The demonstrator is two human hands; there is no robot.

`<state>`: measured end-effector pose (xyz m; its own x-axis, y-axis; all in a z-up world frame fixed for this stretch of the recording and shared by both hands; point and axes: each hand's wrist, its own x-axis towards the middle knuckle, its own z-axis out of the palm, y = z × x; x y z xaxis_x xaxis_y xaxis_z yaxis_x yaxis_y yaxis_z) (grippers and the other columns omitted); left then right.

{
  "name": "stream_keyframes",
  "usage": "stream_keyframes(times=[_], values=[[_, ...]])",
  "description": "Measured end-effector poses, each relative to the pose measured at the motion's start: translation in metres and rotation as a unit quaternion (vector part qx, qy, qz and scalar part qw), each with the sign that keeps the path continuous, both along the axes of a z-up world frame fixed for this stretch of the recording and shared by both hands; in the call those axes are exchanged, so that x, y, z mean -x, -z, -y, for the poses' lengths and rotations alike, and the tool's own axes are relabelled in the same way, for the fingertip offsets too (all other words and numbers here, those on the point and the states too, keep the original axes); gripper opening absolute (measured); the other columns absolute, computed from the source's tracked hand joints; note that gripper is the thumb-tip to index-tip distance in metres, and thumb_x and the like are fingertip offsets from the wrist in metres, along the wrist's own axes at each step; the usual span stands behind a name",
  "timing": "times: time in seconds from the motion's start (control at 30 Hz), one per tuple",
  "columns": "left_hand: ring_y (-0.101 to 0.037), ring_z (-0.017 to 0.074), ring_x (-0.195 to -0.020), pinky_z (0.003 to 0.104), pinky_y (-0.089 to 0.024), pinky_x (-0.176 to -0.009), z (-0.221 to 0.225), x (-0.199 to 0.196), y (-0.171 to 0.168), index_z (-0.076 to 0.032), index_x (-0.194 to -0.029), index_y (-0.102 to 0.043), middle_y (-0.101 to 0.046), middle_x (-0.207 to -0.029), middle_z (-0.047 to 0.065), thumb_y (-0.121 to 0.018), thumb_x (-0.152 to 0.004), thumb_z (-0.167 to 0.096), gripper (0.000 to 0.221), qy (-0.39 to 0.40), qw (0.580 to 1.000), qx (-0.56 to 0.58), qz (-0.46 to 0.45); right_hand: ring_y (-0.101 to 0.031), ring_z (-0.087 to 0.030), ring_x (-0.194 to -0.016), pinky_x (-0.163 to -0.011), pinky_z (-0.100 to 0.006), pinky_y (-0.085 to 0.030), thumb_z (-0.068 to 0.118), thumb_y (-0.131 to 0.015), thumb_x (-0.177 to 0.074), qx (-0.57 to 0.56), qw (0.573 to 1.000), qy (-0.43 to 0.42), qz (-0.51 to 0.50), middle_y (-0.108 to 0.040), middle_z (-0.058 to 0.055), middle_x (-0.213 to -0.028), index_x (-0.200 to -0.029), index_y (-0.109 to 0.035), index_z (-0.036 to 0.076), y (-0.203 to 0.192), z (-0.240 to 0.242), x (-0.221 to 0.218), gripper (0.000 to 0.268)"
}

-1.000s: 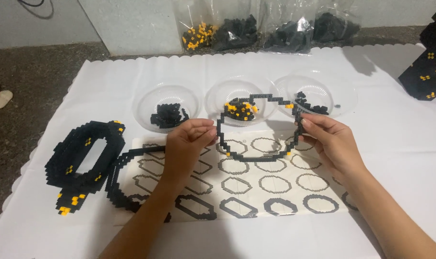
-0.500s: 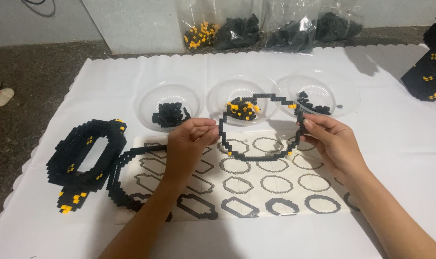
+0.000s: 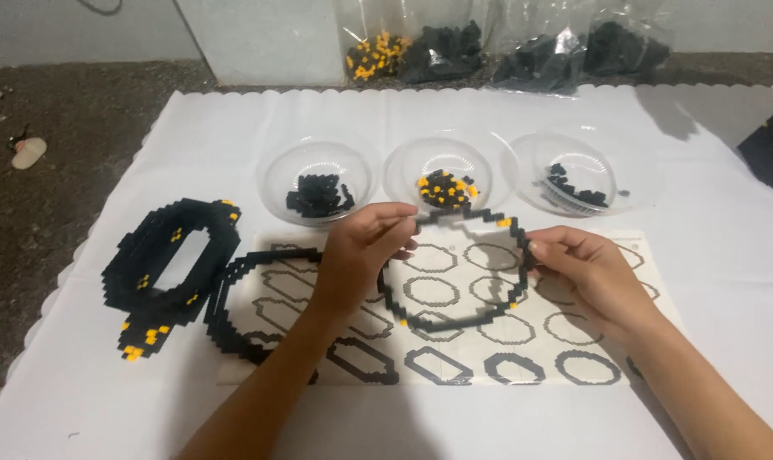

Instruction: Assembling a complex structure using small interlocking plastic blocks and a small hammer tool following a printed guide.

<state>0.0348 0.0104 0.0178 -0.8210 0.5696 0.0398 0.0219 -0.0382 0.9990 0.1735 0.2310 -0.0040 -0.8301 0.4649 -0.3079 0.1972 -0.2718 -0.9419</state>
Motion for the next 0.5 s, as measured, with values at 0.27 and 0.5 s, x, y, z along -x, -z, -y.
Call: stream_keyframes(times=[0.27, 0.5], values=[[-0.064, 0.0095, -0.062, 0.020, -0.056, -0.063, 0.004, -0.003, -0.009, -0.006, -0.088, -0.075, -0.071, -0.066, 0.004, -0.069, -0.079, -0.018, 0.016, -0.038, 0.997, 0.061, -0.027, -0.022, -0.009, -0.041, -0.034, -0.021, -0.012, 0.007, -0.058, -0.090, 0.001, 1.000, -0.005, -0.012, -0.046, -0.009, -0.059, -0.100, -0.067, 0.004, 0.007, -0.001, -0.001, 0.014], [-0.063, 0.0093, -0.064, 0.019, -0.054, -0.063, 0.004, -0.003, -0.006, -0.004, -0.095, -0.072, -0.071, -0.068, 0.004, -0.066, -0.082, -0.016, 0.019, -0.024, 0.997, 0.049, -0.045, -0.056, -0.020, -0.061, -0.048, -0.024, -0.035, 0.006, -0.061, -0.089, -0.018, 1.000, 0.019, -0.007, -0.052, -0.010, -0.064, -0.100, -0.067, 0.004, 0.018, -0.008, -0.001, 0.013]])
